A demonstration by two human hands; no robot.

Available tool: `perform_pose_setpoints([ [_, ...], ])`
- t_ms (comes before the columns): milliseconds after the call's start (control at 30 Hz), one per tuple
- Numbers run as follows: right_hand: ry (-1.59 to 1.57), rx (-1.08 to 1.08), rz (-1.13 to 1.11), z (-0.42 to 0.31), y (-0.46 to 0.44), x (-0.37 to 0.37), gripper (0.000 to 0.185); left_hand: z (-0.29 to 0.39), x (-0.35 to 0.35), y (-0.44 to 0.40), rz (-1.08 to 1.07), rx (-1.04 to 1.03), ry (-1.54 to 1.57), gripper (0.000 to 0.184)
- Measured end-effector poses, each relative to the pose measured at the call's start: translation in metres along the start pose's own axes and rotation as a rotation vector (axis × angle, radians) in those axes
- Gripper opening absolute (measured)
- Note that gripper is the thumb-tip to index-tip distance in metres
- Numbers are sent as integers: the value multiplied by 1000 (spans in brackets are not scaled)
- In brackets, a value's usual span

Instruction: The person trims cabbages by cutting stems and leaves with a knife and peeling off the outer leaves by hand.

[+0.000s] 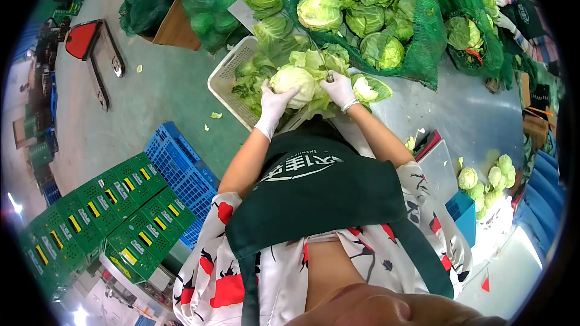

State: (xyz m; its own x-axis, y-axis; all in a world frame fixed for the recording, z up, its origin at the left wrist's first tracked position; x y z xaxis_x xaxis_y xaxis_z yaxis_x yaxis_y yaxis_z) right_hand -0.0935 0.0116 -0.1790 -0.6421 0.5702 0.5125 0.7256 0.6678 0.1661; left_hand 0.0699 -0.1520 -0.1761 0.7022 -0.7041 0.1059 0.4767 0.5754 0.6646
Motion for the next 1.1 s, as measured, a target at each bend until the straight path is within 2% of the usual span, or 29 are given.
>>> perform_pose_setpoints([
  [33,-22,4,11,-11,6,-1,37,-6,0,-1,-24,6,78,125],
  [100,-61,12,39,-30,12,-5,42,-23,3,-17,99,-53,-96,120],
  [167,-54,46,13,-30,12,-12,46,-30,4,-24,123,-52,-127,116],
  [233,-97,8,-33,-28,8,-15,46,-24,8,-21,51,10,-19,111],
  [267,-208,40,-24,-5,2,-29,44,-18,11,-17,39,21,-11,98],
  [367,-241,63,-85,-20,-7,-28,45,-19,18,-19,-199,175,169,80],
  [400,-371,74,-134,-28,-11,-31,33,-16,22,-17,-245,178,218,75],
  [500,-669,74,-248,-60,-8,-25,34,-12,31,3,-387,197,374,58],
  [533,-639,66,-291,-78,-6,-18,36,-4,36,11,-423,156,377,57],
  [633,-917,-15,-347,-106,-1,-21,35,-1,54,16,-470,149,549,60],
  [667,-1086,-158,-379,-110,1,-21,36,-3,61,17,-502,166,605,64],
  [767,-1262,-140,-446,-123,-5,-7,43,15,83,39,-622,147,850,71],
  [800,-1294,-139,-430,-135,-5,-5,44,22,88,47,-569,168,857,78],
  [900,-1342,-111,-452,-140,-13,-12,45,52,97,76,-600,176,1027,78],
  [933,-1358,-120,-448,-136,-16,-15,45,51,102,77,-718,99,1097,74],
  [1033,-1550,-236,-395,-132,-16,-22,45,62,119,82,-518,56,1078,86],
  [1067,-1470,-293,-283,-126,-16,-22,39,67,123,87,-487,41,1091,88],
  [1100,-1223,-241,-335,-114,-23,-30,39,72,127,92,-457,25,1103,91],
])
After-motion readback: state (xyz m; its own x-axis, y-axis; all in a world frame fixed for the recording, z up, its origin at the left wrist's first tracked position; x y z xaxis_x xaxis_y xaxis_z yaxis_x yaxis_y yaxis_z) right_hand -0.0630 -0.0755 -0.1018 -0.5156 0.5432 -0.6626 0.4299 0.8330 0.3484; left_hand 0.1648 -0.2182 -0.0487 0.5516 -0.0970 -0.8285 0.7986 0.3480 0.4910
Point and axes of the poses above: each hand's wrist, its own y-axis away from the middle knuckle, its own x-axis out of the back of the hand, z = x × y, the point moved 6 cm from there along -y, towards the middle knuckle, and after that the axes turned 12 degrees about x, right-handed, at the moved point
